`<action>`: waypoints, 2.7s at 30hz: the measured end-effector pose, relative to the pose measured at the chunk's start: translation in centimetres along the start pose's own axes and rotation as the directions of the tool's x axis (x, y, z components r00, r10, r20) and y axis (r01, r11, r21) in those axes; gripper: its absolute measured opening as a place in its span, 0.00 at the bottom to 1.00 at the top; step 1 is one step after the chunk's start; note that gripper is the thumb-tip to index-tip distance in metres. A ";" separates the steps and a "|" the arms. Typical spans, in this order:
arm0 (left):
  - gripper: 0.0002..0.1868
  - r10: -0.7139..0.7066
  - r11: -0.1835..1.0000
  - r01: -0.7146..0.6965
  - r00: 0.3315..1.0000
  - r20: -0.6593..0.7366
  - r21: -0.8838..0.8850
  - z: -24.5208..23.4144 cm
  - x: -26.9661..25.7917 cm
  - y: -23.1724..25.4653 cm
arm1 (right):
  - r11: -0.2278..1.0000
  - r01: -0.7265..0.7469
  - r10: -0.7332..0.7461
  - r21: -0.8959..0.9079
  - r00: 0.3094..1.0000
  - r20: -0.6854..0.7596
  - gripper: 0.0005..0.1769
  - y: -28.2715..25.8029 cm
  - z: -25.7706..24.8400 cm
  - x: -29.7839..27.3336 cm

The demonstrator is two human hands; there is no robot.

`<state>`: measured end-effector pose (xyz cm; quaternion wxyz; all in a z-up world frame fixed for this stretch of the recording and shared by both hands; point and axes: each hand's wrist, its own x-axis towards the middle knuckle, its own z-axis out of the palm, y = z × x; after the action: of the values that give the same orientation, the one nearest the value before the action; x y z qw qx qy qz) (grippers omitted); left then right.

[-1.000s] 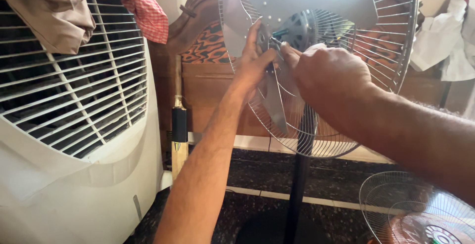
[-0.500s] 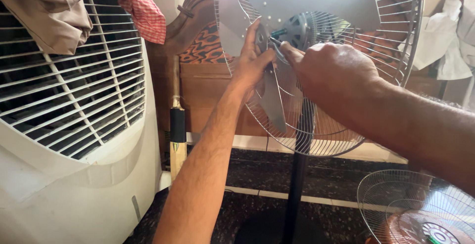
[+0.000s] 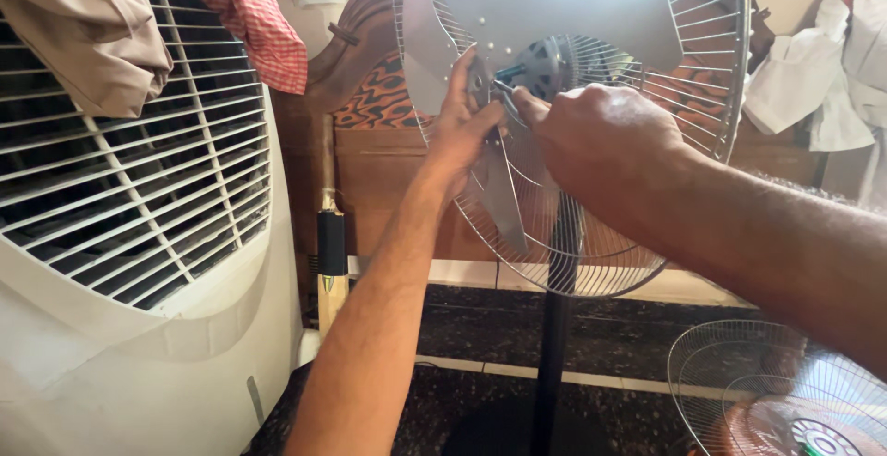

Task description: The person uses a screwdriver to loosen and remove the central hub nut on a standing fan, then detaches the fan blades from the motor shaft. The person also adjusts the fan head tilt mechanism.

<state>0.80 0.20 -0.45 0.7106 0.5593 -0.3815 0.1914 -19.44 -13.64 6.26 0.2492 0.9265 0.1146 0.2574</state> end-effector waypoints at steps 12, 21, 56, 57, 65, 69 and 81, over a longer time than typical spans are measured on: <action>0.49 -0.087 0.994 0.088 0.996 0.016 -0.061 -0.2 0.0 0.4 | 0.996 0.048 -0.046 -0.079 0.999 0.026 0.44 -0.4 -0.7 0.2; 0.50 -0.084 0.995 0.084 0.996 0.001 -0.047 -0.2 0.0 0.4 | 0.993 0.063 -0.058 -0.103 0.997 0.054 0.44 -0.5 -1.2 -0.1; 0.47 -0.078 0.995 0.081 0.995 0.056 -0.064 -1.2 0.3 0.0 | 0.987 -0.116 0.161 0.114 0.803 -0.574 0.36 -5.9 7.4 -8.0; 0.47 -0.091 0.994 0.094 0.995 0.051 -0.062 -1.2 0.3 -0.1 | 0.986 -0.116 0.163 0.119 0.811 -0.561 0.36 -6.1 7.5 -8.0; 0.46 -0.009 0.999 0.006 0.998 0.066 0.052 -1.9 0.5 -0.9 | 0.989 -0.115 0.149 0.097 0.848 -0.508 0.41 -5.6 8.3 -7.6; 0.46 0.012 1.000 -0.013 0.998 0.067 0.022 -2.1 0.7 -1.4 | 0.990 -0.125 0.141 0.066 0.852 -0.505 0.41 -5.3 8.4 -7.8; 0.44 0.103 0.995 -0.104 0.988 0.117 0.004 -2.5 1.2 -2.3 | 0.988 -0.154 0.145 0.025 0.848 -0.509 0.39 -4.8 8.5 -7.9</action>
<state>3.98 1.72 -1.26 0.6734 0.5527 -0.4498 0.1970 -22.00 -15.66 -5.86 0.1971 0.8295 0.1019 0.5125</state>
